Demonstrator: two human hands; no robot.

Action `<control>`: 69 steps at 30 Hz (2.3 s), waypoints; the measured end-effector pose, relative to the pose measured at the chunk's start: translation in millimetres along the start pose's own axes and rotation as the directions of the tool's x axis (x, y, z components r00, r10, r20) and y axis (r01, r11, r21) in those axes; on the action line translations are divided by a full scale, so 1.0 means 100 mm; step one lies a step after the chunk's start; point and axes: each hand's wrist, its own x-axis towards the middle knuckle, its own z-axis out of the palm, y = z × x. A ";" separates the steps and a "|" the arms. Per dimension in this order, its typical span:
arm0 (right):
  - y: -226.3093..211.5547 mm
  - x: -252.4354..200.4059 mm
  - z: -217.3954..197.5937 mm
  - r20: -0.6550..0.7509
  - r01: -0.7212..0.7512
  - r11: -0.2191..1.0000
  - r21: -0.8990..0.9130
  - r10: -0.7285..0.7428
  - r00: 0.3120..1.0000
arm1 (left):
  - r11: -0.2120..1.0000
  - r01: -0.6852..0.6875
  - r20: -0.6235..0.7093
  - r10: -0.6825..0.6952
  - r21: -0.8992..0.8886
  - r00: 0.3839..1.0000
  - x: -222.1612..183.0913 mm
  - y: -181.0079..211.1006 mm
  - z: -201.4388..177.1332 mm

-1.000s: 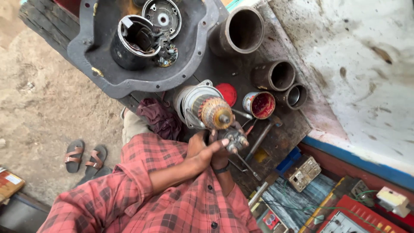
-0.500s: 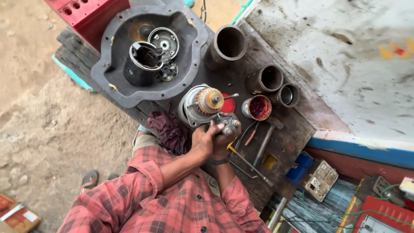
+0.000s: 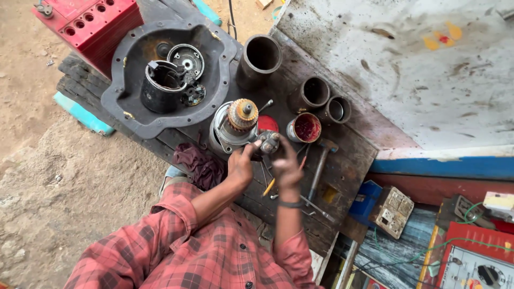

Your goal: The recorder is repairing a motorcycle starter motor on a workbench, assembling components and using various tools.

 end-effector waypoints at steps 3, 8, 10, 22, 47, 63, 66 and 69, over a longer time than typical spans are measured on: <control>-0.41 0.23 0.12 0.075 -0.091 0.992 0.093 0.084 0.994 | 0.937 0.318 0.035 -0.316 -0.147 0.948 0.00 0.17 -0.05; -0.37 0.46 0.10 0.093 -0.170 0.973 -0.154 0.185 0.978 | 0.985 0.102 -0.006 -0.103 -0.138 0.995 -0.03 0.26 -0.11; -0.31 0.56 0.11 0.143 -0.204 0.955 -0.217 0.237 0.961 | 0.970 0.103 -0.006 -0.107 -0.219 0.994 0.02 0.32 -0.14; -0.32 0.64 0.23 0.027 0.046 0.921 -0.387 -0.038 0.999 | 0.802 0.453 0.205 -0.404 -0.390 0.891 0.17 0.36 -0.14; -0.25 0.93 0.16 -0.115 -0.210 0.976 0.062 0.216 0.970 | 0.499 0.704 0.615 -0.363 -0.506 0.700 0.39 0.14 -0.46; -0.19 0.69 0.16 -0.189 -0.099 0.988 0.118 0.120 0.975 | 0.849 0.485 0.411 -0.372 -0.212 0.832 0.29 -0.01 -0.52; -0.14 0.68 0.15 -0.195 -0.095 0.987 0.127 0.119 0.974 | 0.855 0.348 0.494 -0.128 -0.385 0.860 0.32 -0.50 -0.39; -0.15 0.67 0.19 -0.155 -0.073 0.995 0.061 0.081 0.985 | 0.818 0.442 0.503 -0.226 -0.366 0.834 0.30 -0.23 -0.45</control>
